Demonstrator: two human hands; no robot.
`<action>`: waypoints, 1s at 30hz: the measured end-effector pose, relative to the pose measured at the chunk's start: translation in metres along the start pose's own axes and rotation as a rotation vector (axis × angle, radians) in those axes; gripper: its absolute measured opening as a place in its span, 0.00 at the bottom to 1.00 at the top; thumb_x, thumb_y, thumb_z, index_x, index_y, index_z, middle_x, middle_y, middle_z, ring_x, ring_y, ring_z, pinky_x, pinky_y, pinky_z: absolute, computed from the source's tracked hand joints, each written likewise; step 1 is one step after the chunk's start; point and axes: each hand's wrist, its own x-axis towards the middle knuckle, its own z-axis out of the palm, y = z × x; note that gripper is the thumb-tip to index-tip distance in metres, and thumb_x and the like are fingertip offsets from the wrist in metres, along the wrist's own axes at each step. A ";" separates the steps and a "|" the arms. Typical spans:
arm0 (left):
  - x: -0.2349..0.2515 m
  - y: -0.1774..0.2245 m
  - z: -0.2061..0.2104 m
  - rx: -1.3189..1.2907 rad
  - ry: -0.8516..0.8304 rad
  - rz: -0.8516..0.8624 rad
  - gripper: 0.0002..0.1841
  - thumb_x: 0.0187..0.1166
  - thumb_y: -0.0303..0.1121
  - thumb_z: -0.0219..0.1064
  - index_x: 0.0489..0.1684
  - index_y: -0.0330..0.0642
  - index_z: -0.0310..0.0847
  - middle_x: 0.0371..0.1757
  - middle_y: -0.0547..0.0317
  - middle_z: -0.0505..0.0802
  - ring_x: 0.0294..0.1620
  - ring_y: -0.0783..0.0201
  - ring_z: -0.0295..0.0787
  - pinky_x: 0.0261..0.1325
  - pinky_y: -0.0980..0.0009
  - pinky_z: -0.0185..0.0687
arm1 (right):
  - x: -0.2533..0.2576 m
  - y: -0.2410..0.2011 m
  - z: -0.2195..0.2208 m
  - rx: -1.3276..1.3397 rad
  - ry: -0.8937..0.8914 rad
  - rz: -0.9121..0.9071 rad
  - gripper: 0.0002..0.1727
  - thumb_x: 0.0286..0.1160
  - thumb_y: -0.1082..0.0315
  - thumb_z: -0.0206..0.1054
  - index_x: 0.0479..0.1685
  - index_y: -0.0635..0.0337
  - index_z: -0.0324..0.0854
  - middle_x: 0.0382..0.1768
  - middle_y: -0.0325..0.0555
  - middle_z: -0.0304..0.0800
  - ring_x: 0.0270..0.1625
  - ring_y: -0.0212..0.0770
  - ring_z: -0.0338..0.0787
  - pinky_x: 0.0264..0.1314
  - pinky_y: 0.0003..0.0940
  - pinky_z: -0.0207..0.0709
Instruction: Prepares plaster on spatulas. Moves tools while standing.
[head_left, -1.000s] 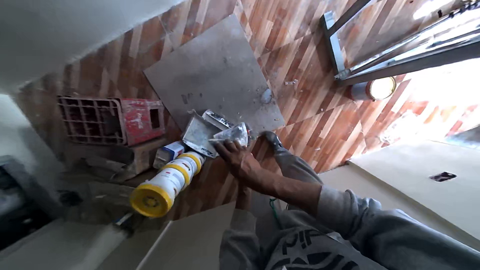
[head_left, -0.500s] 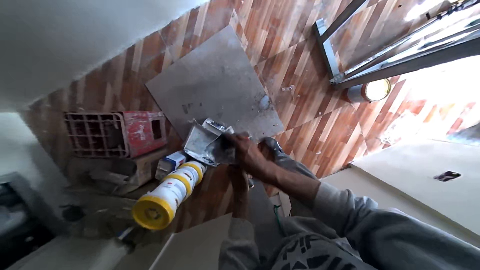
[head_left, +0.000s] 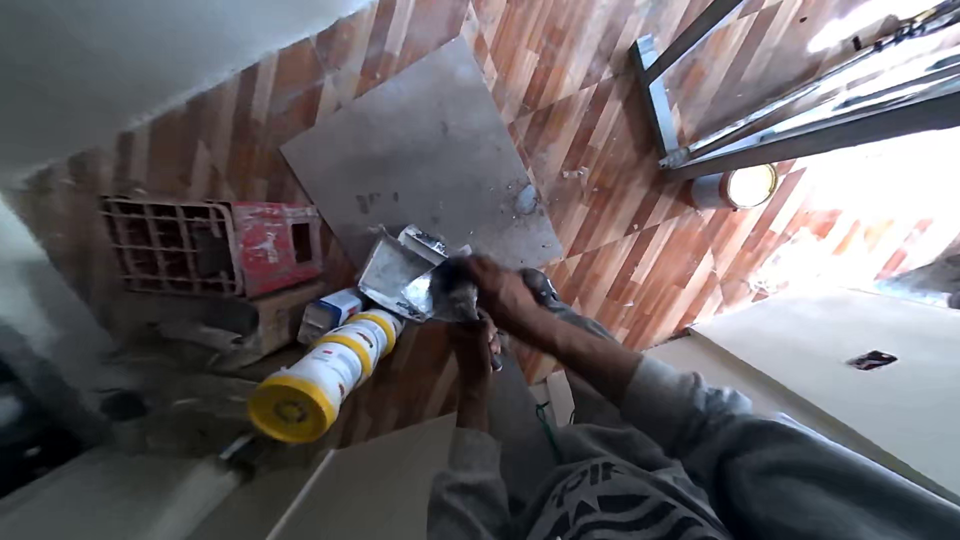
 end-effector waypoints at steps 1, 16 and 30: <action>-0.002 -0.001 -0.004 -0.041 -0.034 -0.012 0.04 0.74 0.21 0.56 0.33 0.38 0.75 0.10 0.66 0.75 0.07 0.71 0.70 0.12 0.75 0.72 | 0.017 0.017 -0.010 0.057 0.009 0.102 0.23 0.78 0.75 0.64 0.74 0.59 0.78 0.63 0.62 0.87 0.61 0.64 0.89 0.60 0.66 0.83; 0.004 -0.005 -0.002 -0.082 -0.108 -0.173 0.03 0.76 0.21 0.57 0.35 0.37 0.72 0.11 0.65 0.74 0.06 0.71 0.69 0.11 0.77 0.71 | -0.019 0.068 -0.041 0.918 -0.258 0.500 0.20 0.80 0.57 0.71 0.64 0.58 0.82 0.39 0.47 0.92 0.31 0.37 0.89 0.34 0.34 0.85; -0.010 0.001 0.018 0.241 -0.093 -0.007 0.05 0.80 0.26 0.57 0.44 0.34 0.73 0.17 0.66 0.78 0.11 0.73 0.72 0.16 0.77 0.74 | -0.037 0.012 -0.013 0.164 0.218 0.006 0.25 0.81 0.76 0.60 0.78 0.56 0.77 0.53 0.60 0.93 0.47 0.60 0.94 0.50 0.61 0.87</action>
